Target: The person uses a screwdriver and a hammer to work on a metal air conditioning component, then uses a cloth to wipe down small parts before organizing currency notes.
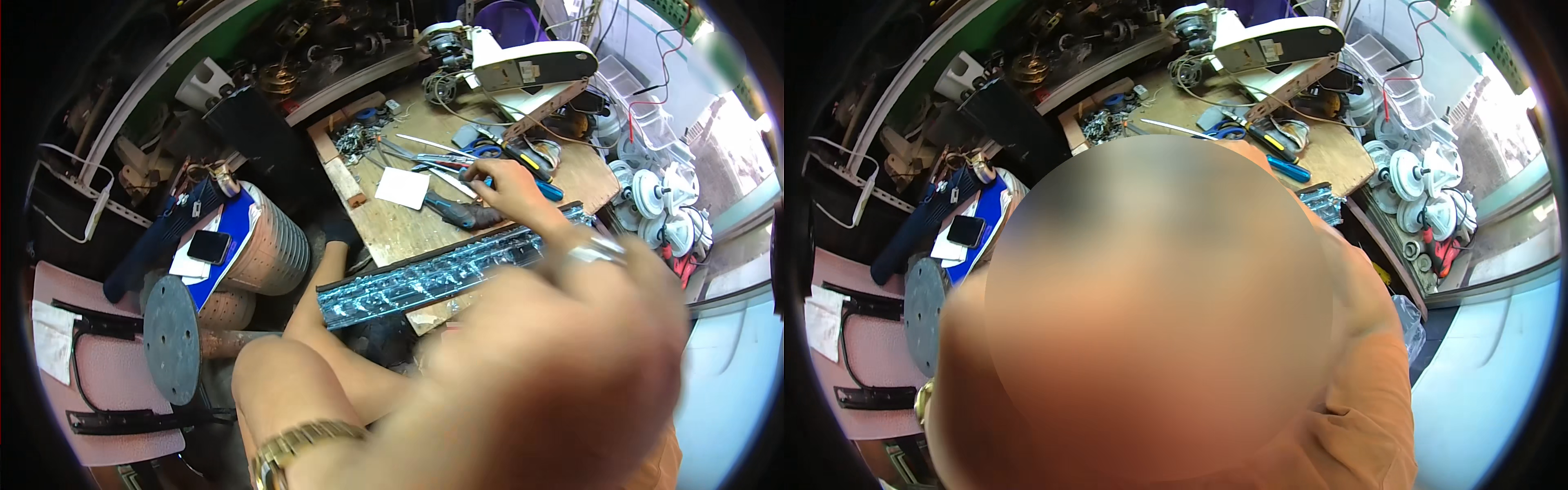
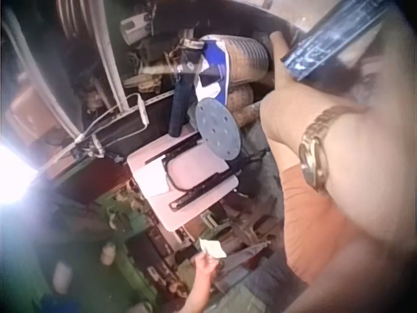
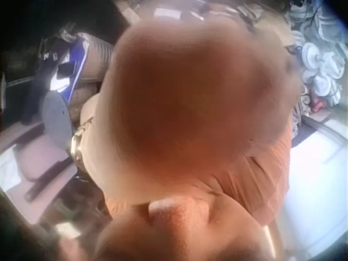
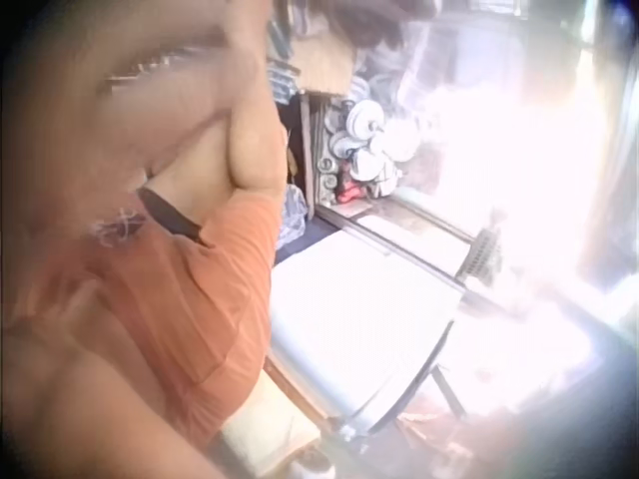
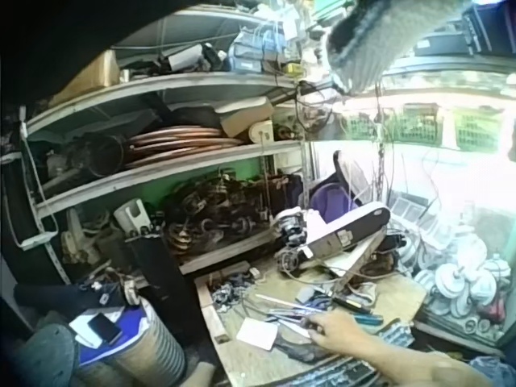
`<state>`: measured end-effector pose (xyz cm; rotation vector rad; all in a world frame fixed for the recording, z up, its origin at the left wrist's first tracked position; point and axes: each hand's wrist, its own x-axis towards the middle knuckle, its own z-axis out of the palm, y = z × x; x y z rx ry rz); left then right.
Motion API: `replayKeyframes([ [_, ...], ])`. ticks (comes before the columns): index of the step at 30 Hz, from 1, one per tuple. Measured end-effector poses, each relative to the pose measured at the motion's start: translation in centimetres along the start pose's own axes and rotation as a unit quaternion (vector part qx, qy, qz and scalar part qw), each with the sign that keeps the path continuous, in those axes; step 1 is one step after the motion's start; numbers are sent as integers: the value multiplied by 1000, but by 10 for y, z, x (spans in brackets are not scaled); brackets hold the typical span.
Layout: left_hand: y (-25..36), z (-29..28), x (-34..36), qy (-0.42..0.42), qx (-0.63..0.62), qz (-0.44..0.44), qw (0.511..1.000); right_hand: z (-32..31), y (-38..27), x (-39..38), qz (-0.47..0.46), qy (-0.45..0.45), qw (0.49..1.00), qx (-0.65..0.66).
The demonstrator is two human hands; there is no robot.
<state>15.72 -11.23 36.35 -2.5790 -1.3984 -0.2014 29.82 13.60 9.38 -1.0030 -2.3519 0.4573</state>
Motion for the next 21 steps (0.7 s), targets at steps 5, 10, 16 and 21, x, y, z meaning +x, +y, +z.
replayKeyframes([
  [5,6,-21,4,-12,-6,73,997,9,-15,1,-20,0,1000,-3],
  [10,-8,-7,29,14,-96,156,983,-11,11,-3,28,0,1000,-9],
  [16,-85,76,-19,118,-423,-10,899,-4,-9,-2,5,-35,999,15],
  [21,-130,155,-150,404,-736,-67,539,-14,-2,-12,-27,-167,984,-48],
])
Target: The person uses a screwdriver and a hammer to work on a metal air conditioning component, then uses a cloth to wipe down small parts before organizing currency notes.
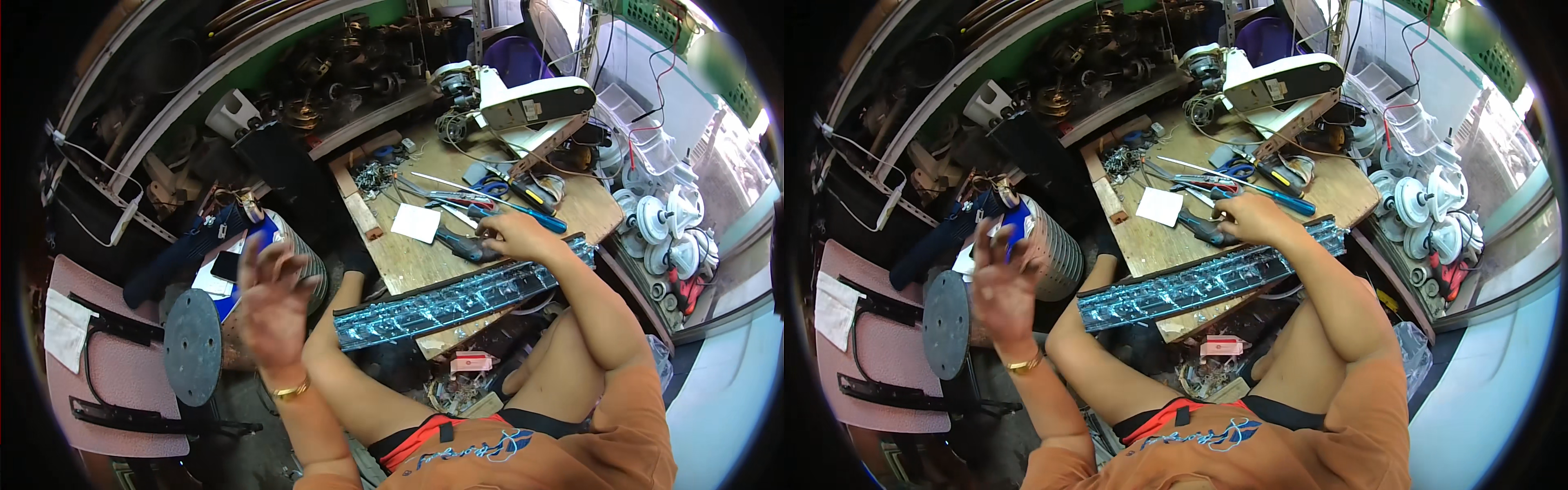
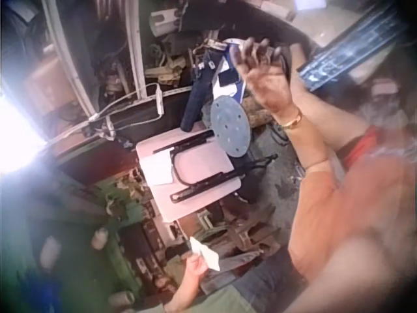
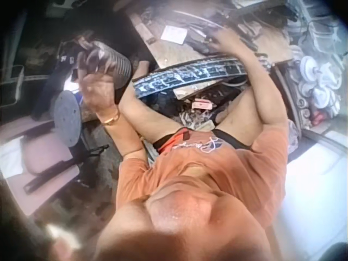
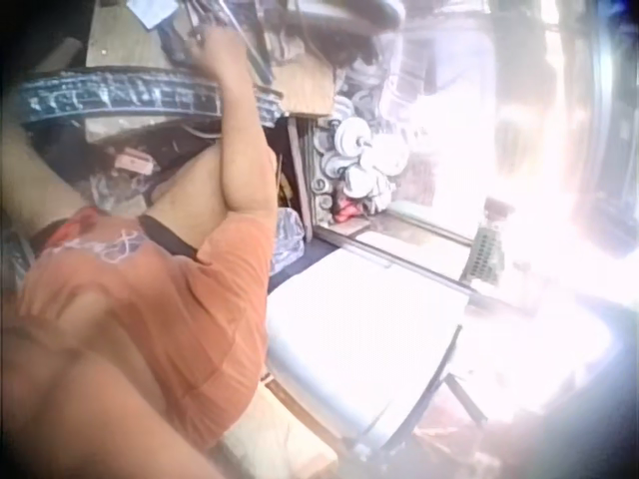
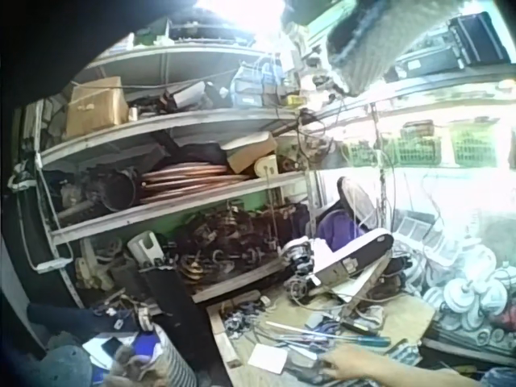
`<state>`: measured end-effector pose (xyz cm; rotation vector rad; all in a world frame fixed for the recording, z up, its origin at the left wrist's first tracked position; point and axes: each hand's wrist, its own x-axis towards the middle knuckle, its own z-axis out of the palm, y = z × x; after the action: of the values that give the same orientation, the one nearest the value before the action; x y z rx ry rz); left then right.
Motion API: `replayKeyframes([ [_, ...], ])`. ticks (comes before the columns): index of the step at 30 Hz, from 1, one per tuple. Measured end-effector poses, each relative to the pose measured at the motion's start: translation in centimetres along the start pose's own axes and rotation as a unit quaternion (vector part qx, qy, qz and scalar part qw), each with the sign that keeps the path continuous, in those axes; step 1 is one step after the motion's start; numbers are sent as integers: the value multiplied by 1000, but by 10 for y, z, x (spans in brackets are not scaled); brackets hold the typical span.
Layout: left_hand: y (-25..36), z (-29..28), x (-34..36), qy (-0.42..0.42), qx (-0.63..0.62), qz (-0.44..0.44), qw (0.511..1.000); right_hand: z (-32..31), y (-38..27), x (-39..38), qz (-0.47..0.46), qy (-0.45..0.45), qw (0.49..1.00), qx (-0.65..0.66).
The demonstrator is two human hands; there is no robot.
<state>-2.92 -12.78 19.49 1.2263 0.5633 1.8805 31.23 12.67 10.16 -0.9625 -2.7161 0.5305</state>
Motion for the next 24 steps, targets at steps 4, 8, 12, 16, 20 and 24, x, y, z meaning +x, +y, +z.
replayKeyframes([
  [4,104,-86,-97,118,-182,71,974,7,-9,5,13,-34,999,-26],
  [8,188,-70,-154,422,-56,367,827,17,2,8,26,-40,999,-26],
  [12,251,-58,-200,403,-31,431,807,25,16,9,26,-9,999,-43],
  [16,301,-45,-227,128,-32,400,907,23,19,7,29,55,998,-17],
  [20,309,-48,-244,182,-20,416,891,26,23,4,31,40,999,-3],
  [24,305,-49,-235,216,-11,397,892,24,20,1,35,12,999,-9],
])
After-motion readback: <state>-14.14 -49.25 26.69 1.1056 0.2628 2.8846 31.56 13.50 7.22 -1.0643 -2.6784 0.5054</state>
